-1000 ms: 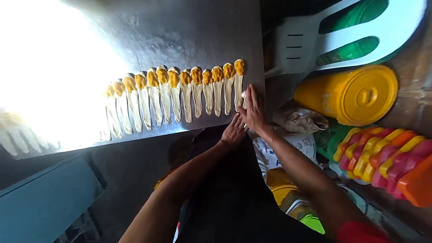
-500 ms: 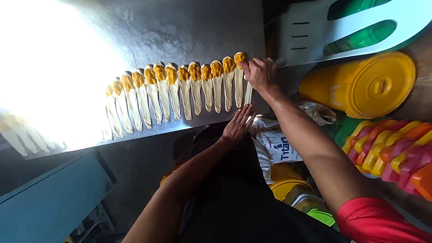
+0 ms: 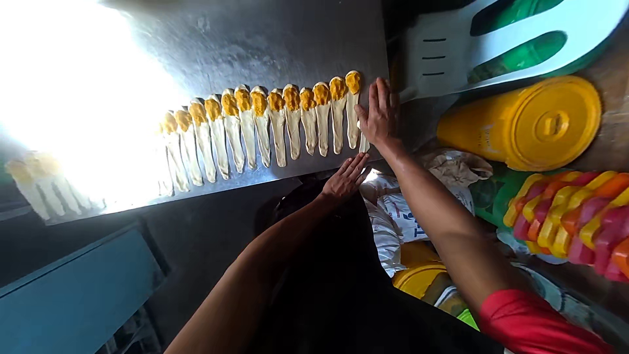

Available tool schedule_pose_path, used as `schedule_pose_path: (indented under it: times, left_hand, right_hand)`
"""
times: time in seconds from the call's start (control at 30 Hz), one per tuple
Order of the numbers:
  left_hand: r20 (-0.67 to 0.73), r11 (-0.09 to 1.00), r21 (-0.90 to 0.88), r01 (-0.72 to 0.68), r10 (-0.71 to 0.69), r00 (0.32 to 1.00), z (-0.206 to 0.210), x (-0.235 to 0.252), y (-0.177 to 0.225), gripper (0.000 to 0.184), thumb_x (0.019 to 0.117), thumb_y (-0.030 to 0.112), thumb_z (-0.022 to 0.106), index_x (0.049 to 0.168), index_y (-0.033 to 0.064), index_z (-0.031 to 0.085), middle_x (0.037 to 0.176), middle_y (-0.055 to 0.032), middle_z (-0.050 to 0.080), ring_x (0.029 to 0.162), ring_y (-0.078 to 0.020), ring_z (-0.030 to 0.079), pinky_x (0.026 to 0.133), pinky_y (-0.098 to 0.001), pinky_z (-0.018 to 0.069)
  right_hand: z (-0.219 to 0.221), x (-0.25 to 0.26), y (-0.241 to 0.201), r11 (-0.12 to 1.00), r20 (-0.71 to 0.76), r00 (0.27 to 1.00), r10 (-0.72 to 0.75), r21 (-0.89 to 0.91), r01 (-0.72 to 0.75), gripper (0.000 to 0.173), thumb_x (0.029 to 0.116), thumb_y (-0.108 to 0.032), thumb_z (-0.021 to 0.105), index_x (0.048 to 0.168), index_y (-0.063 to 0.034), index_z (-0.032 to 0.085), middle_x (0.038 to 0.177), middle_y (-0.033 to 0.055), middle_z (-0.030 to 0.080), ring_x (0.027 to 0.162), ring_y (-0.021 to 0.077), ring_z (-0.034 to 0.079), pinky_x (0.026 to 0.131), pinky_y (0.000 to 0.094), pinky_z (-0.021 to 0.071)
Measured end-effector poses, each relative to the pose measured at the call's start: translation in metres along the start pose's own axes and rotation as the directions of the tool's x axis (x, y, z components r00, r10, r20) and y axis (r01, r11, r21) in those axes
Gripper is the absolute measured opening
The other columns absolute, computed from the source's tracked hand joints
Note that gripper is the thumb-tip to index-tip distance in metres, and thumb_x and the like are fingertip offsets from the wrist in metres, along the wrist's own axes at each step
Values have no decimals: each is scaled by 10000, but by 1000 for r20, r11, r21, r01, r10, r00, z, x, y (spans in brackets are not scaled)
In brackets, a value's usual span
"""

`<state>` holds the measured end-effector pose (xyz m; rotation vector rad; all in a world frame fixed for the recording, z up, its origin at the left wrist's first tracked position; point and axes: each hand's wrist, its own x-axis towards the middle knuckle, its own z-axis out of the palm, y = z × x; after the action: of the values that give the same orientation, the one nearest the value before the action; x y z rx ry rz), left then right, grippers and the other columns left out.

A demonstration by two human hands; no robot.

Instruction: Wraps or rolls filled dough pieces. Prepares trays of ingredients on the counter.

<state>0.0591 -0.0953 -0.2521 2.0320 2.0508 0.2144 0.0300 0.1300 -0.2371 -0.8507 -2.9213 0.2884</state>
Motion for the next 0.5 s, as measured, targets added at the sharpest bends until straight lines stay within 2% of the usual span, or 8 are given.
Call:
schedule_pose_path:
  times: [0.03,0.1,0.17,0.2,0.27,0.37,0.43,0.5]
  left_hand:
    - [-25,997,-74,-20,19,1000,-5,-6,-5,594,1018,100,528,1592,73,376,1721,-158,148,1599,-284,127,1291,-474,188]
    - [-93,972,-233,-29,7,996,-21,-26,-16,566,993,55,558,1547,125,470,1701,-95,261,1588,-239,185,1289,-477,207]
    - [-139,908,-416,51,-119,983,-40,-54,-24,503,975,36,566,1472,112,561,1642,-101,384,1547,-224,305,1269,-452,286]
    - [-129,847,-515,130,-226,965,-50,-68,-28,497,962,34,575,1456,94,575,1618,-116,414,1501,-222,391,1232,-432,362]
    - [-55,667,-675,315,-472,880,-69,-92,-32,494,957,26,584,1447,84,569,1537,-116,499,1312,-208,593,1061,-406,543]
    - [87,314,-836,451,-735,673,-84,-105,-42,445,1010,75,563,1452,105,532,1260,-68,691,930,-156,726,830,-394,631]
    - [215,46,-909,414,-798,563,-90,-103,-52,408,1045,145,578,1447,99,524,1096,-66,748,786,-176,749,743,-387,662]
    - [301,-170,-942,291,-811,502,-99,-94,-61,389,1051,175,588,1417,51,543,1011,-121,757,746,-237,745,704,-410,655]
  right_hand:
    - [-1,-12,-4,1000,5,1000,-5,5,5,802,1042,-633,341,1584,-42,363,1680,171,281,1572,336,216,1266,578,184]
    - [-8,-53,-14,998,35,999,-36,44,35,818,1046,-598,354,1594,7,310,1694,209,215,1586,359,156,1277,585,155]
    - [-18,-107,-24,994,61,995,-82,81,77,819,1052,-564,410,1597,31,273,1693,223,205,1585,354,165,1274,584,184]
    - [-15,-130,-26,991,48,994,-98,96,93,811,1048,-554,441,1596,22,282,1685,211,238,1583,332,188,1277,570,193]
    - [-10,-161,-31,987,-7,995,-97,127,97,726,1039,-466,532,1583,-21,353,1638,182,365,1555,301,285,1272,529,243]
    - [-13,-170,-36,992,-74,997,-26,118,35,501,1016,-287,618,1467,-81,549,1387,161,624,1363,324,539,1158,513,417]
    - [-23,-159,-41,993,-5,998,56,104,-55,399,983,-252,649,1361,-123,647,1225,147,679,1197,331,619,1054,525,481]
    - [-41,-137,-54,961,115,978,174,197,-194,309,921,-225,691,1220,-155,726,1150,105,707,1100,292,663,979,517,532]
